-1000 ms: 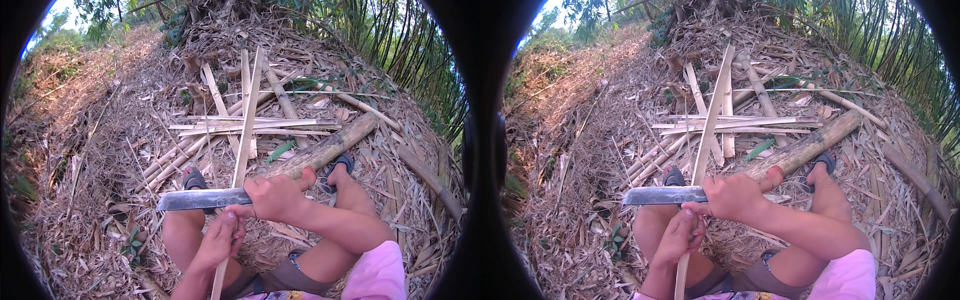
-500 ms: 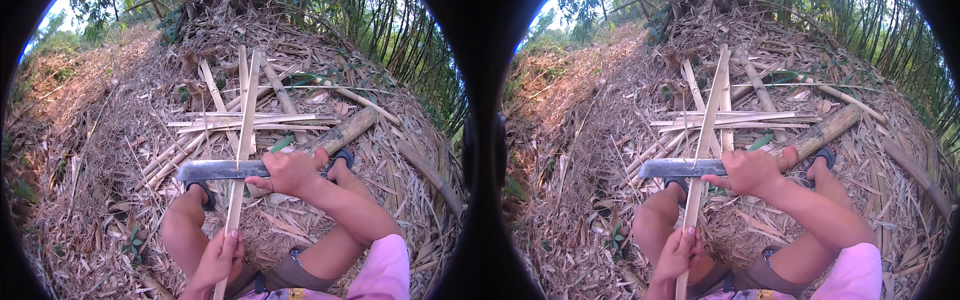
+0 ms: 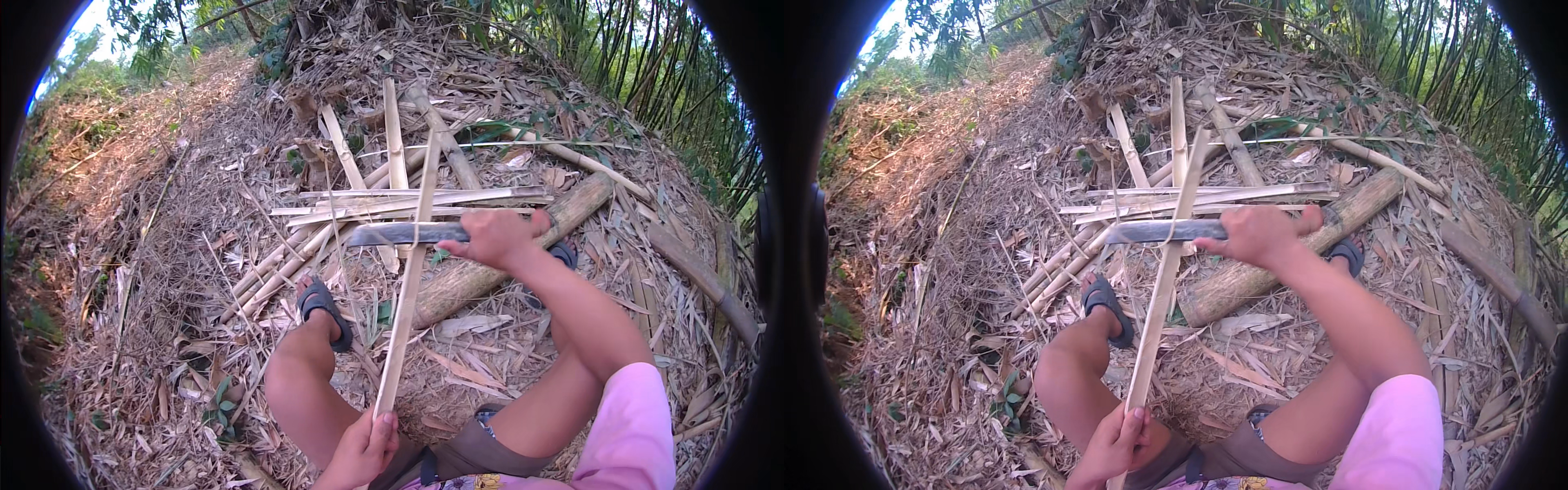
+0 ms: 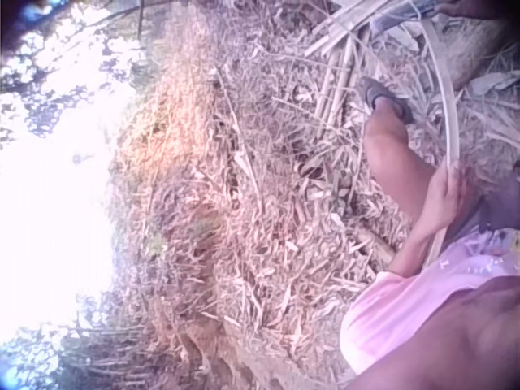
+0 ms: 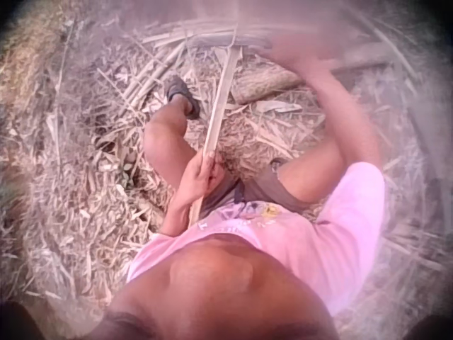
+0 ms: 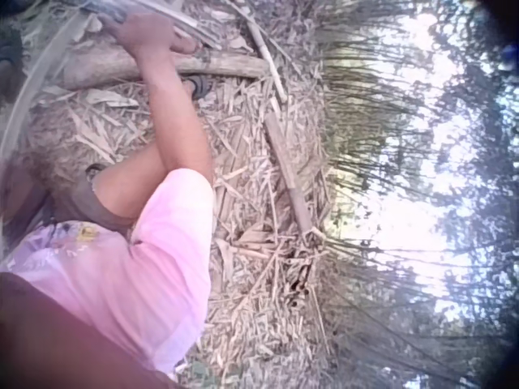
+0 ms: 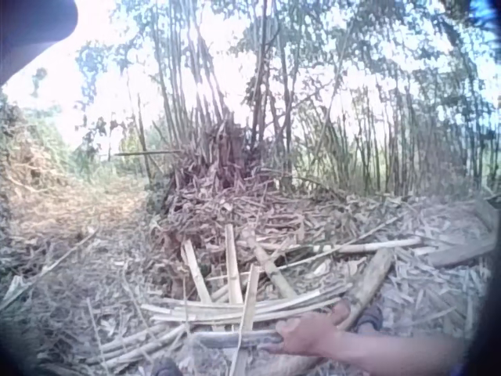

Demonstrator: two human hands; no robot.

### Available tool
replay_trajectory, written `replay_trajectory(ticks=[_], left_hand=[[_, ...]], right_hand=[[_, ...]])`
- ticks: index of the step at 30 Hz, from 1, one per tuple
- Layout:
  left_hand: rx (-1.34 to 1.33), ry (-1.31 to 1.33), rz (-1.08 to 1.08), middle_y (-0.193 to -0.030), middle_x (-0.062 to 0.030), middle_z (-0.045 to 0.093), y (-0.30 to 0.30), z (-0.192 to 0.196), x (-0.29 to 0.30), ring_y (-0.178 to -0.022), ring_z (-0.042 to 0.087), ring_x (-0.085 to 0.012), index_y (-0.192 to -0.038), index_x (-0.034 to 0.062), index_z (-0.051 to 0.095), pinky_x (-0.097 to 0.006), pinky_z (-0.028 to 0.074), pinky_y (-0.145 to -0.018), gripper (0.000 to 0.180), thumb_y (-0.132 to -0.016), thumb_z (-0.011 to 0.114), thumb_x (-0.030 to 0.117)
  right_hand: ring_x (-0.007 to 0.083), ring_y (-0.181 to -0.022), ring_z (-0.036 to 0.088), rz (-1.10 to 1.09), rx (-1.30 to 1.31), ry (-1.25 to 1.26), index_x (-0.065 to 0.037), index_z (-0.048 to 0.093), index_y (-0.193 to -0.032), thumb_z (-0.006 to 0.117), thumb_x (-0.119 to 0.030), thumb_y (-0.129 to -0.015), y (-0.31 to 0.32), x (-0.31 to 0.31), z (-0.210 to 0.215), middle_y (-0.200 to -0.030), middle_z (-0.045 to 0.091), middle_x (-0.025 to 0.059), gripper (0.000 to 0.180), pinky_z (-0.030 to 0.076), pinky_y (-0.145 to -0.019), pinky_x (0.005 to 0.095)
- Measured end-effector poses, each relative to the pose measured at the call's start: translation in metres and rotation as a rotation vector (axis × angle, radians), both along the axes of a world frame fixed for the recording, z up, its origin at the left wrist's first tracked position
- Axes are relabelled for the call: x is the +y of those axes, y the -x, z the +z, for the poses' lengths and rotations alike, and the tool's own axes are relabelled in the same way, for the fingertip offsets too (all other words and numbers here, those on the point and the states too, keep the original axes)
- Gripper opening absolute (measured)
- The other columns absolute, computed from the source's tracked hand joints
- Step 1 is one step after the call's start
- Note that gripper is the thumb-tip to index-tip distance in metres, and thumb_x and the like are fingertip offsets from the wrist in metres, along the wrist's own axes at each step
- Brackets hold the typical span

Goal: The person shaves a strip of bamboo using a machete and then splits the bamboo strip into thinner pieces by hand and with the blade while sitting on the ground.

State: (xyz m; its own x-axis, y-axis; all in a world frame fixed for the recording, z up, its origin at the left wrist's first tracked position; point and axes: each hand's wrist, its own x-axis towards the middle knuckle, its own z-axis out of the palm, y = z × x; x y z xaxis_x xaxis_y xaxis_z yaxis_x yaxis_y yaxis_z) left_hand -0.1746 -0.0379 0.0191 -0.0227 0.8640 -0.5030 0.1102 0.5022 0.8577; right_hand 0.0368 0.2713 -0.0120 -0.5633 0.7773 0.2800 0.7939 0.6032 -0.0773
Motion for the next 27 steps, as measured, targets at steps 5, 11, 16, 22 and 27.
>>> replay_trajectory(ticks=[5,11,16,22,27], left_hand=[[-0.006,-0.086,0.016,-0.067,0.0035,0.046,0.005,-0.016,-0.002,-0.055,0.042,-0.0043,-0.096,0.0074,0.051,-0.020,0.036,-0.049,0.027,-0.108,0.040,0.030],[0.011,-0.076,-0.033,-0.061,0.0047,0.044,0.002,0.009,-0.043,-0.047,0.038,-0.0050,-0.091,0.0097,0.050,-0.021,0.030,-0.041,0.031,-0.108,0.040,0.033],[-0.157,0.014,0.018,-0.061,0.0028,0.044,0.013,0.000,-0.041,-0.043,0.038,-0.0070,-0.097,0.0091,0.050,-0.022,0.031,-0.039,0.030,-0.108,0.036,0.034],[-0.447,0.165,0.068,-0.069,-0.0036,0.050,0.032,-0.006,0.029,-0.042,0.038,-0.0076,-0.112,0.0052,0.048,-0.022,0.032,-0.037,0.037,-0.109,0.029,0.037],[-0.574,0.104,0.110,-0.071,-0.0066,0.054,0.041,-0.003,0.071,-0.041,0.037,-0.0075,-0.124,0.0037,0.045,-0.021,0.033,-0.036,0.047,-0.109,0.023,0.042]], right_hand=[[0.0323,-0.074,0.071,0.079,-0.079,0.233,-0.006,0.065,-0.084,0.043,-0.077,-0.087,0.047,-0.049,0.029,-0.078,0.069,0.0135,0.075,0.055,-0.074,0.0470],[0.0402,-0.089,0.069,-0.367,0.050,0.233,0.001,0.070,-0.093,0.032,-0.077,-0.091,-0.042,0.054,0.001,-0.090,0.070,0.0251,0.087,0.055,-0.080,0.0510],[0.0473,-0.088,0.067,-0.547,0.192,0.308,0.006,0.072,-0.085,0.028,-0.073,-0.095,-0.051,0.052,0.002,-0.090,0.068,0.0306,0.091,0.053,-0.081,0.0532],[0.0468,-0.077,0.065,-0.398,0.488,0.453,0.008,0.066,-0.074,0.030,-0.069,-0.097,-0.016,0.036,-0.005,-0.071,0.063,0.0307,0.088,0.050,-0.078,0.0519],[0.0418,-0.071,0.067,-0.060,0.304,0.390,-0.001,0.063,-0.069,0.036,-0.071,-0.095,0.037,-0.036,0.032,-0.064,0.063,0.0217,0.079,0.053,-0.067,0.0498]])
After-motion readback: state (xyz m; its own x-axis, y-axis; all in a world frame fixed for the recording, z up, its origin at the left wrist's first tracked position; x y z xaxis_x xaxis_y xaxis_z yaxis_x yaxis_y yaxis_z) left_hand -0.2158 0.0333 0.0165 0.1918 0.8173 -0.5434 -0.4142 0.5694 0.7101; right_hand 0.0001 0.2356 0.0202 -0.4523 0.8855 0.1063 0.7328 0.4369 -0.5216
